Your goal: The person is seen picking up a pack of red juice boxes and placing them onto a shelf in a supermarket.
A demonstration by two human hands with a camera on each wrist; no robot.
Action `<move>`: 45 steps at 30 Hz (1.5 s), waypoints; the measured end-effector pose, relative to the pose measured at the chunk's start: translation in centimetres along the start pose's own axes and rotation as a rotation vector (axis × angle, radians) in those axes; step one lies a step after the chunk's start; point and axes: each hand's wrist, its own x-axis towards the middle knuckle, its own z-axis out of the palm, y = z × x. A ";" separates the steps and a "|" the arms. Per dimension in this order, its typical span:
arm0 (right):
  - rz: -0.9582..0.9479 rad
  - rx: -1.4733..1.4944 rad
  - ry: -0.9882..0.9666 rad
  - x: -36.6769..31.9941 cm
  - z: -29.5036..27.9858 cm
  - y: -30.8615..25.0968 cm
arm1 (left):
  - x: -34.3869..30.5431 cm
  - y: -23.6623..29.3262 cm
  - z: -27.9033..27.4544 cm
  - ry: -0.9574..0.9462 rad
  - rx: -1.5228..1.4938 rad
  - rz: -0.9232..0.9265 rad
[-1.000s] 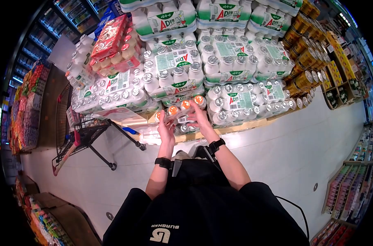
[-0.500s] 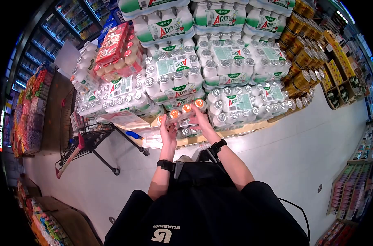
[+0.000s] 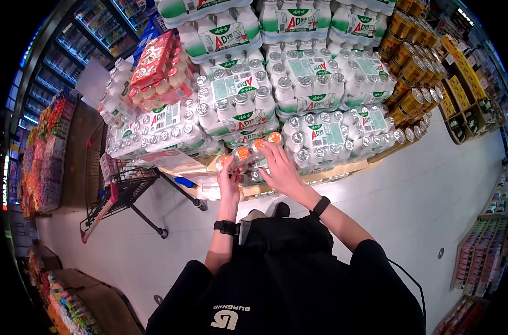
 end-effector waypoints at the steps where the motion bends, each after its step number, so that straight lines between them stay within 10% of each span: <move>1: -0.010 -0.008 -0.055 0.8 0.0 -0.1 | -0.1 0.1 -0.1 -0.014 -0.001 0.008; 17: -0.272 -0.041 -0.008 1.7 4.7 2.8 | -5.1 1.3 0.5 -0.055 0.440 0.513; 21: -0.124 0.256 0.025 0.6 2.0 1.3 | -7.9 2.5 1.7 -0.029 0.798 0.904; 25: 0.149 0.453 0.029 0.1 0.0 -0.5 | -9.5 4.7 2.1 -0.151 0.851 0.858; 33: 0.504 0.724 -0.186 0.0 -4.0 -1.8 | -6.3 3.8 0.8 -0.566 0.566 0.203; 45: 0.767 1.202 -0.531 -3.4 -9.0 -1.8 | -7.9 2.2 -1.6 -0.409 0.013 -0.166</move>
